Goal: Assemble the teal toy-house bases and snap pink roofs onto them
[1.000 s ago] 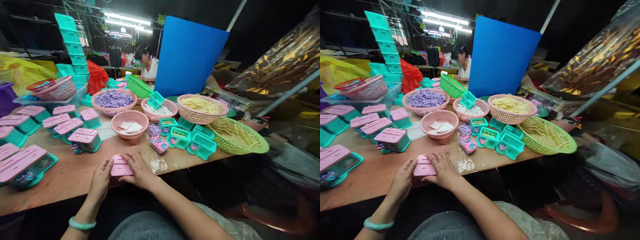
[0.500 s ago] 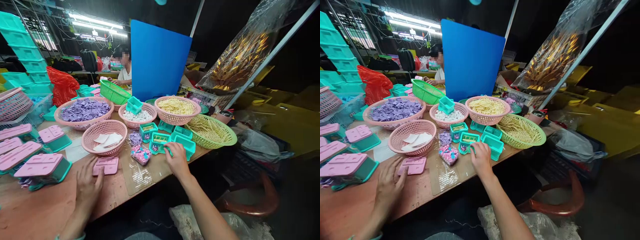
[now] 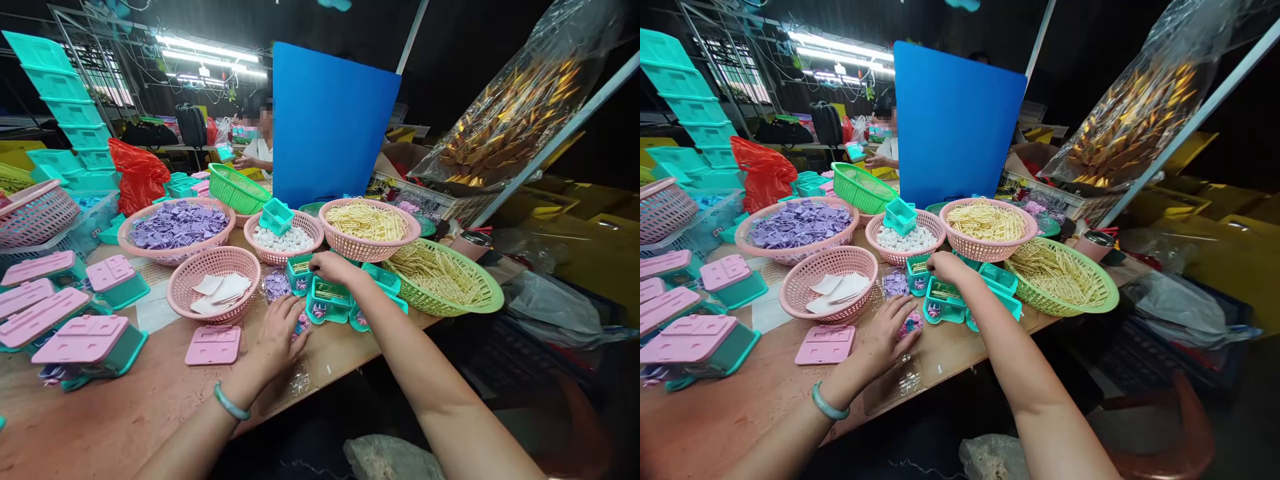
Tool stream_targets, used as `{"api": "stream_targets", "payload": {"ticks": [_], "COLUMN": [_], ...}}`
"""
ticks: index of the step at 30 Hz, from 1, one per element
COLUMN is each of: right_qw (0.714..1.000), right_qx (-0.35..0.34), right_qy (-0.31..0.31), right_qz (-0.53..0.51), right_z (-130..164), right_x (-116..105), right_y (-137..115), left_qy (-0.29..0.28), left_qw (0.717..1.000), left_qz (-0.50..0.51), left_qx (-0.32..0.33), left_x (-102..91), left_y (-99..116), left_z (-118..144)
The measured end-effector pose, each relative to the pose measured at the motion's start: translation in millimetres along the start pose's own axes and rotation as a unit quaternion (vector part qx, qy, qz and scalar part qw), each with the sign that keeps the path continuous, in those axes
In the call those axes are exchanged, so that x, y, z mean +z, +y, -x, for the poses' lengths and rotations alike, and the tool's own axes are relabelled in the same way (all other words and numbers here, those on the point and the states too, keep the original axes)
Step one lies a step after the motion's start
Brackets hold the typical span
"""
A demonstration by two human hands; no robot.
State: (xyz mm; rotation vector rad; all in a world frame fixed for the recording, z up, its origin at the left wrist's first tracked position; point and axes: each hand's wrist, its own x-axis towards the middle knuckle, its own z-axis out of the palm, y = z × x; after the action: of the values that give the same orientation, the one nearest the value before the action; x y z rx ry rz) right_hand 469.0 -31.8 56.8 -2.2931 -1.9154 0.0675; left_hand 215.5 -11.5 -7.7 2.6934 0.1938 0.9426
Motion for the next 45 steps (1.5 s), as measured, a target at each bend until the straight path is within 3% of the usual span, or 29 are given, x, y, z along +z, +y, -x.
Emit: {"api": "stream_targets", "payload": {"ticks": [10,15,18,20,23,25,26,29,32,35,38,42,45], "right_qw": [0.985,0.968,0.955,0.935,0.878,0.831,0.812,0.770,0.741,0.718,0.699,0.721,0.750], "right_qx": [-0.063,-0.108,-0.150,-0.172,-0.130,-0.073,-0.048,-0.009,-0.008,-0.014,-0.045,-0.058,-0.080], "right_qy": [0.156,0.216,0.233,0.267,0.359,0.380,0.358,0.193,0.068,0.033,-0.009,-0.080,-0.108], "right_qz": [-0.039,-0.069,-0.104,-0.160,-0.289,-0.400,-0.459,-0.608,-0.668,-0.695,-0.714,-0.686,-0.648], "right_z": [62.6,67.2,55.8,47.8,44.3,48.6,52.2,65.8,81.2,96.7,112.7,133.1,138.2], "right_x": [14.8,0.3,-21.8,-38.2,-54.9,-55.3,-52.1,-33.2,-9.6,17.4,52.3,97.0,111.3], "right_y": [10.2,6.9,-2.4,-11.4,-28.5,-42.6,-50.8,-80.8,-114.0,-140.3,-158.2,-176.4,-179.8], "left_qy": [0.038,0.122,0.081,0.034,0.028,0.039,0.040,0.041,0.044,0.052,0.040,0.017,0.025], "left_qw": [0.997,0.987,0.978,0.952,0.864,0.793,0.765,0.720,0.711,0.706,0.720,0.753,0.773], "left_qz": [0.068,0.102,0.188,0.282,0.441,0.529,0.558,0.598,0.605,0.607,0.603,0.573,0.546], "left_qx": [-0.010,-0.032,-0.042,-0.111,-0.242,-0.299,-0.319,-0.349,-0.354,-0.362,-0.341,-0.323,-0.322], "left_x": [16.0,-0.6,-21.3,-40.3,-73.9,-94.1,-102.1,-115.8,-119.2,-122.6,-129.9,-138.4,-141.5], "left_y": [-2.6,-25.5,-41.6,-46.9,-44.0,-37.9,-34.7,-27.1,-22.2,-16.0,-6.6,4.3,6.0], "left_z": [-23.2,-66.5,-102.8,-118.7,-119.6,-106.1,-96.7,-63.4,-25.2,19.2,66.5,123.9,161.2]}}
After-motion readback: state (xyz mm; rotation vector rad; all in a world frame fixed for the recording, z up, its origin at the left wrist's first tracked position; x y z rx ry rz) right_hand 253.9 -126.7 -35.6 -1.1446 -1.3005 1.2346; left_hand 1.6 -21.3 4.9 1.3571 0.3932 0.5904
